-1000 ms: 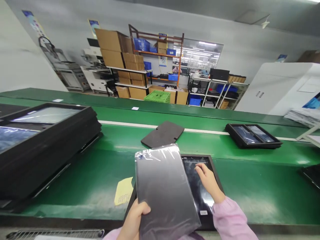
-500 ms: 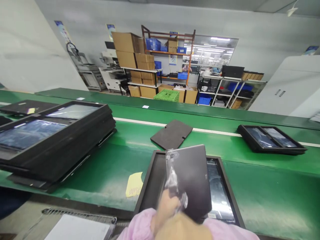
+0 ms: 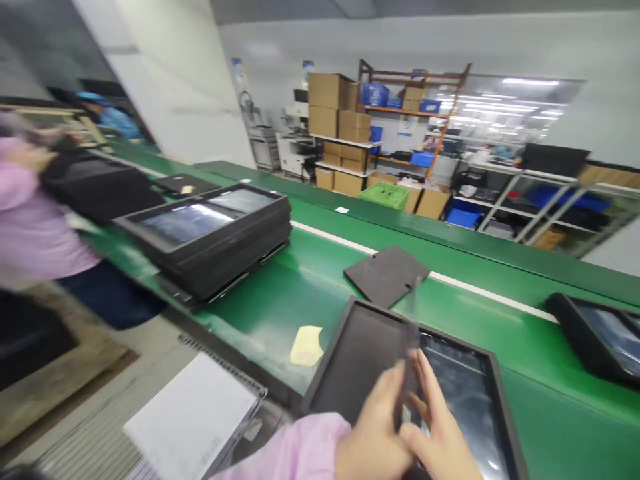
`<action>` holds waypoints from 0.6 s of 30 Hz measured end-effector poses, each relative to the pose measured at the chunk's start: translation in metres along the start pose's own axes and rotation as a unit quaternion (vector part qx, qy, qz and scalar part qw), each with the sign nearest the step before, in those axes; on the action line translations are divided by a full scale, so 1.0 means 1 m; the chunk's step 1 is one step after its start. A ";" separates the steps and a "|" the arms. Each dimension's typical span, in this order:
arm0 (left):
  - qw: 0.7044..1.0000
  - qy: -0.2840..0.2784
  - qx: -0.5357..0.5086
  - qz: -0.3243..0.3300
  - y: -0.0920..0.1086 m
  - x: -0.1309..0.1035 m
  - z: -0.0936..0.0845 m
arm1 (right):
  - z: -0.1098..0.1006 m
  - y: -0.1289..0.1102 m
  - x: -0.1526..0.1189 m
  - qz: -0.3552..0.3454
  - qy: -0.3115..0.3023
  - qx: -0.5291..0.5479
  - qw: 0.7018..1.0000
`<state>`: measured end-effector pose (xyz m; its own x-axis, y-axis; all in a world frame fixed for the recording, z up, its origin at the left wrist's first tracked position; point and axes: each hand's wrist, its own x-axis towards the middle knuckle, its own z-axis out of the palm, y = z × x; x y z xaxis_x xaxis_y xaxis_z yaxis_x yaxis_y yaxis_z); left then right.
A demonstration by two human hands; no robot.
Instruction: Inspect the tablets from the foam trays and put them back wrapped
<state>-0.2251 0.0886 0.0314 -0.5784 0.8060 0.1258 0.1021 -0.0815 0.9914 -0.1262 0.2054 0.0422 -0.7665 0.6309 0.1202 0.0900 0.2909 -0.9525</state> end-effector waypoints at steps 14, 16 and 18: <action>0.940 -0.012 0.340 -0.022 -0.099 -0.007 -0.044 | 0.057 0.120 0.113 0.226 -0.087 -0.152 0.958; 0.935 -0.025 0.353 -0.025 -0.106 -0.008 -0.044 | 0.053 0.118 0.113 0.237 -0.154 -0.296 0.913; 0.928 -0.025 0.370 -0.037 -0.106 -0.008 -0.042 | 0.038 0.106 0.108 0.173 -0.194 -0.432 0.863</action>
<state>-0.2652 0.0663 -0.0728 -0.5695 0.8211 0.0382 0.6019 0.3849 0.6997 -0.2238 0.2765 -0.0562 -0.7384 0.5478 -0.3933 0.6692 0.6672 -0.3271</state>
